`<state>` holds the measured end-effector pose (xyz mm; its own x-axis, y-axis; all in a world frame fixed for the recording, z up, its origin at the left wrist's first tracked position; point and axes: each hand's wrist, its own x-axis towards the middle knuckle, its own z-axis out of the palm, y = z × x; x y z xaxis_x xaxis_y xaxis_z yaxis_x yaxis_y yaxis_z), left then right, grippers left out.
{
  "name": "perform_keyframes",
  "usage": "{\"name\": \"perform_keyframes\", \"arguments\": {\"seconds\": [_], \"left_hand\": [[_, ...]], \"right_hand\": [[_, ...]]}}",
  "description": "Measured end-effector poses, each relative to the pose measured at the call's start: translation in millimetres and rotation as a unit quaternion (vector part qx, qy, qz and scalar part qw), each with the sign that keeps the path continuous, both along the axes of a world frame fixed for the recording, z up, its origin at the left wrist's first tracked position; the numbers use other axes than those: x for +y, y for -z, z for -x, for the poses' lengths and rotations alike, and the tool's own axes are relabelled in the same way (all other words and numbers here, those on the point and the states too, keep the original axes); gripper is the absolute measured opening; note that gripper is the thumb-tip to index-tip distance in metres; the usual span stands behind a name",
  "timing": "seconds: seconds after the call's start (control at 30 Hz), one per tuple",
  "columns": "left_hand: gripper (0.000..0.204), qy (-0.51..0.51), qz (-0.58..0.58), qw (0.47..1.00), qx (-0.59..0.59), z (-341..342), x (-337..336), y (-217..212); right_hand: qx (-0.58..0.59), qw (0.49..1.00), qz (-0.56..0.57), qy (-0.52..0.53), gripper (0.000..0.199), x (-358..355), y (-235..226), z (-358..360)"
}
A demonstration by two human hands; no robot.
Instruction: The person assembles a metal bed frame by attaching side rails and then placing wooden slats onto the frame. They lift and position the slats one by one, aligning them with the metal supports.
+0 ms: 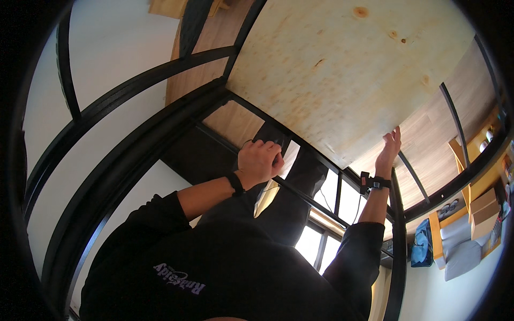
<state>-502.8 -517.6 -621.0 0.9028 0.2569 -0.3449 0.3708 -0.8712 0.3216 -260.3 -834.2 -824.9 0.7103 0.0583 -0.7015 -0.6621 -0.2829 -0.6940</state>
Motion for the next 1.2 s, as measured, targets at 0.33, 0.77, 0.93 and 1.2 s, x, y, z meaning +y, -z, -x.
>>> {"name": "perform_keyframes", "arguments": {"seconds": [0.33,0.77,0.93,1.2], "left_hand": [[0.012,0.018,0.022,1.000,0.012,-9.1,-11.1,-4.8],[0.016,0.029,0.009,0.999,-0.015,-3.5,-13.9,-9.8],[0.015,0.025,-0.004,0.999,-0.023,-1.3,-16.4,-7.6],[0.014,0.034,-0.013,0.999,-0.025,-2.7,-15.9,-10.7]], "right_hand": [[-0.107,0.994,-0.014,-0.032,0.072,-13.2,13.0,-3.1],[-0.142,0.984,0.105,-0.037,0.074,-3.4,26.3,-80.4],[-0.089,0.984,0.152,0.013,0.077,13.1,38.8,-131.4],[-0.070,0.989,0.059,0.118,0.065,33.2,33.5,-147.5]]}}
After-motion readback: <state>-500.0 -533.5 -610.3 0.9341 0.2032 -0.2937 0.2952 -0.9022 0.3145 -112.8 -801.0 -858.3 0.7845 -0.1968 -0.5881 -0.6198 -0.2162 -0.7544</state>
